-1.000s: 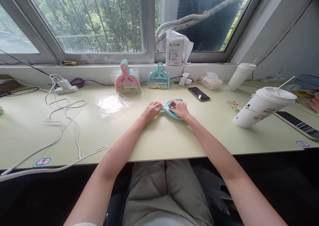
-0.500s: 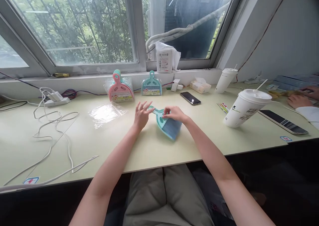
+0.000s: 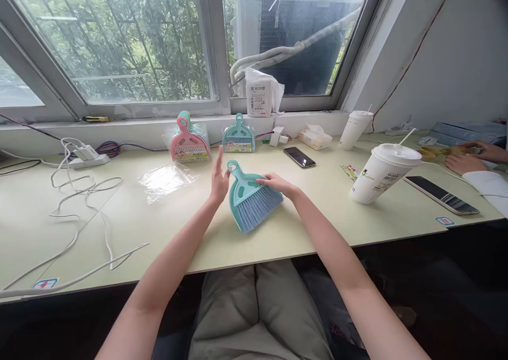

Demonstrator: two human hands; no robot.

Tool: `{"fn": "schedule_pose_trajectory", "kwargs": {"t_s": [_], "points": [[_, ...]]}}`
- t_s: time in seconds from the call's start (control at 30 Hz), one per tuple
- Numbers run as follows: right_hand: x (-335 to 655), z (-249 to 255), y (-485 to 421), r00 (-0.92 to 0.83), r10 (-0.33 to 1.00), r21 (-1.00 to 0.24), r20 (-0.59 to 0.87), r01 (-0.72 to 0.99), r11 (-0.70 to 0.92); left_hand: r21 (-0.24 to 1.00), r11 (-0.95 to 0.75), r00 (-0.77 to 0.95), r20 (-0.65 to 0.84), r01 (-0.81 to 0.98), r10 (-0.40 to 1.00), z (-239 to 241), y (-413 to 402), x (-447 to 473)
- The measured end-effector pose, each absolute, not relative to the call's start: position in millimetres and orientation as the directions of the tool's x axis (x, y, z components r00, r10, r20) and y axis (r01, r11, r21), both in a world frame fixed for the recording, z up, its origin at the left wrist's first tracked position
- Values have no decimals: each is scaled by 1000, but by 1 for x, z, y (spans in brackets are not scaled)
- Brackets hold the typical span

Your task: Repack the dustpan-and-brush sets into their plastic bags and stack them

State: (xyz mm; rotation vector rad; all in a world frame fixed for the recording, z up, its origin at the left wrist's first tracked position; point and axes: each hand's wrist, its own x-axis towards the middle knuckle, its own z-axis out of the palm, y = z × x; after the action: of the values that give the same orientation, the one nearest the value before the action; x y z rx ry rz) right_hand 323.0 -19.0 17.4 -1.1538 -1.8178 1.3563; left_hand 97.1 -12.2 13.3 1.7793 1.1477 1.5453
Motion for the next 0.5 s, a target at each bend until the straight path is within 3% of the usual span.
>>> {"fn": "schedule_pose_trajectory", "kwargs": {"t_s": [0.07, 0.13, 0.2, 0.3, 0.33, 0.4, 0.43, 0.5], "points": [[320, 10, -13, -295, 956, -981, -9, 190, 49, 971, -238, 133, 239, -22, 962, 9, -9, 103], [319, 3, -6, -148, 989, -991, 17, 128, 36, 988, 28, 358, 29, -153, 933, 1, -7, 105], [325, 1, 1, -123, 992, -991, 17, 132, 33, 977, 129, 466, -35, -170, 884, -7, -7, 105], [356, 3, 11, -212, 977, -968, -13, 249, 41, 980, 117, 424, -38, -164, 905, -12, -10, 101], [372, 4, 15, -161, 987, -953, 26, 294, 73, 979, 116, 394, -41, -169, 918, -11, -10, 100], [409, 2, 21, 245, 945, -876, 218, 477, 78, 967, 132, 320, -57, -219, 946, -7, -10, 97], [429, -2, 23, 432, 842, -802, 323, 597, 2, 954, 144, 274, -69, -264, 959, -5, -9, 96], [466, -16, 26, 607, 638, -633, 475, 739, -232, 918, 152, 176, -91, -367, 980, 0, -6, 95]]}}
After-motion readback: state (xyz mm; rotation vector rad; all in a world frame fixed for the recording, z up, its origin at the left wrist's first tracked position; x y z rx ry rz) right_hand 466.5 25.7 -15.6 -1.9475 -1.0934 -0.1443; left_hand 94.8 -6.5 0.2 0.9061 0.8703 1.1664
